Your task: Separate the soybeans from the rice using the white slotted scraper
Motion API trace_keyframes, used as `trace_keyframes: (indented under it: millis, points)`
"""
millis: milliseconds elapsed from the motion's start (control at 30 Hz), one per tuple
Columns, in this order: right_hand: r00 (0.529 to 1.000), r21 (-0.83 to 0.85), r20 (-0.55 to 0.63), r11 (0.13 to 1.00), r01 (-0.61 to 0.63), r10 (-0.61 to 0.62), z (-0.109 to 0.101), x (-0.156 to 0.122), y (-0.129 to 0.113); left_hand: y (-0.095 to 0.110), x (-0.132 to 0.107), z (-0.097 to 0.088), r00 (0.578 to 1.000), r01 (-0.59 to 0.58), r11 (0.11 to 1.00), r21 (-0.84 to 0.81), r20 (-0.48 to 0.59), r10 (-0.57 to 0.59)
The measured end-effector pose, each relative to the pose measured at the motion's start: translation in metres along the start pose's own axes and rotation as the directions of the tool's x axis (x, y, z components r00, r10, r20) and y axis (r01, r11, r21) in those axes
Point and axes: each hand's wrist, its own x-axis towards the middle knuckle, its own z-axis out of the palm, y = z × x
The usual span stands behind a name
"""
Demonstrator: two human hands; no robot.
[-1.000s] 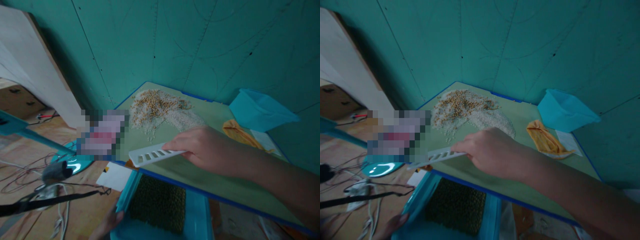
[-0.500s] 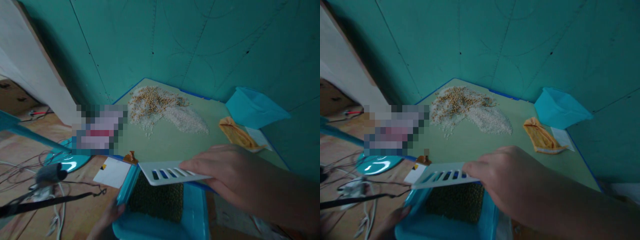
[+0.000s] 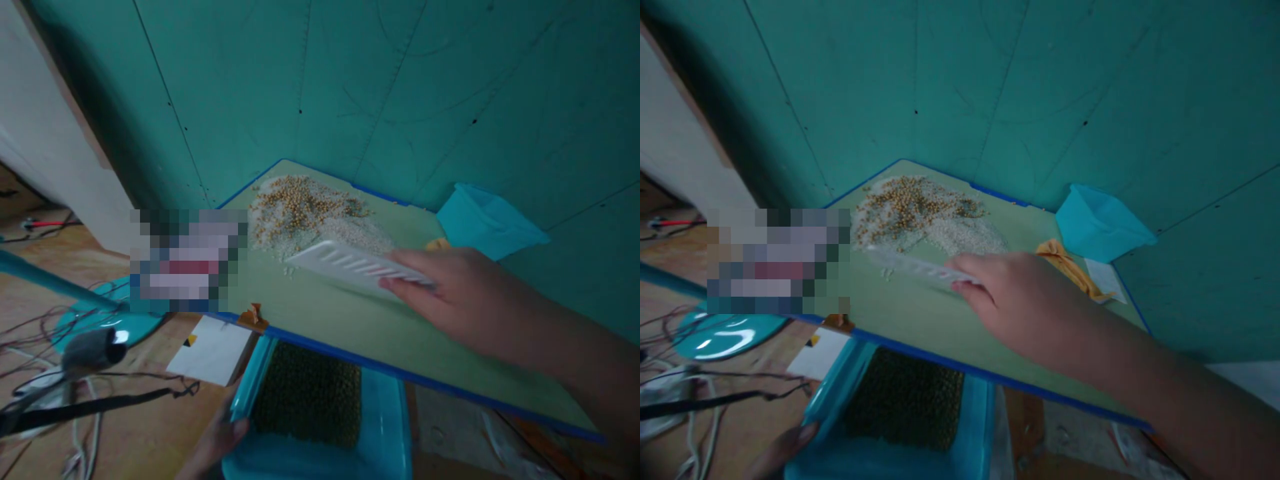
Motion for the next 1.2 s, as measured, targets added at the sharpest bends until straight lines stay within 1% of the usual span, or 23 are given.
trace_keyframes:
  millis: [33,100,200,367,467,567,700,800,900,1000,1067,1200]
  points:
    - [0.998,-0.056,-0.046,0.998,-0.035,0.032,0.003,0.008,0.004,0.002,-0.003,0.001,0.998,-0.051,0.997,0.062,-0.017,0.053]
    - [0.995,-0.121,-0.077,0.990,-0.069,0.060,0.009,0.023,0.010,0.005,-0.010,0.006,0.989,-0.139,0.975,0.174,-0.026,0.146]
    - [0.997,-0.143,-0.055,0.988,-0.064,0.057,0.017,0.040,0.012,0.006,-0.018,0.010,0.978,-0.204,0.943,0.264,0.002,0.211]
    - [0.999,-0.158,0.010,0.987,-0.038,0.040,0.022,0.051,0.005,-0.001,-0.016,0.009,0.968,-0.240,0.936,0.259,-0.010,0.251]
    - [0.999,-0.148,0.043,0.989,-0.001,0.007,0.022,0.051,0.003,-0.004,-0.013,0.009,0.973,-0.226,0.939,0.261,0.012,0.230]
    - [0.999,-0.140,0.054,0.990,0.010,-0.003,0.022,0.048,0.002,-0.005,-0.011,0.009,0.979,-0.202,0.947,0.249,0.034,0.200]
    - [0.997,-0.089,0.072,0.996,0.006,0.001,0.022,0.038,0.001,-0.006,-0.011,0.008,0.972,-0.229,0.946,0.228,0.010,0.233]
    - [0.997,-0.042,0.078,0.999,0.000,0.003,0.022,0.027,0.001,-0.003,-0.013,0.007,0.969,-0.237,0.939,0.249,-0.005,0.246]
    - [0.997,0.002,0.068,1.000,0.019,-0.019,0.023,0.015,0.002,0.004,-0.019,0.009,0.970,-0.235,0.933,0.272,0.012,0.241]
    - [0.998,0.030,0.051,0.999,0.043,-0.044,0.024,0.003,0.004,0.008,-0.022,0.011,0.970,-0.232,0.929,0.288,-0.004,0.243]
    - [0.998,0.035,0.046,0.998,0.049,-0.050,0.024,-0.004,0.005,0.008,-0.022,0.012,0.969,-0.231,0.929,0.289,-0.016,0.246]
    - [0.998,0.036,0.033,0.998,0.052,-0.053,0.023,-0.016,0.005,0.004,-0.018,0.007,0.973,-0.222,0.927,0.302,0.006,0.231]
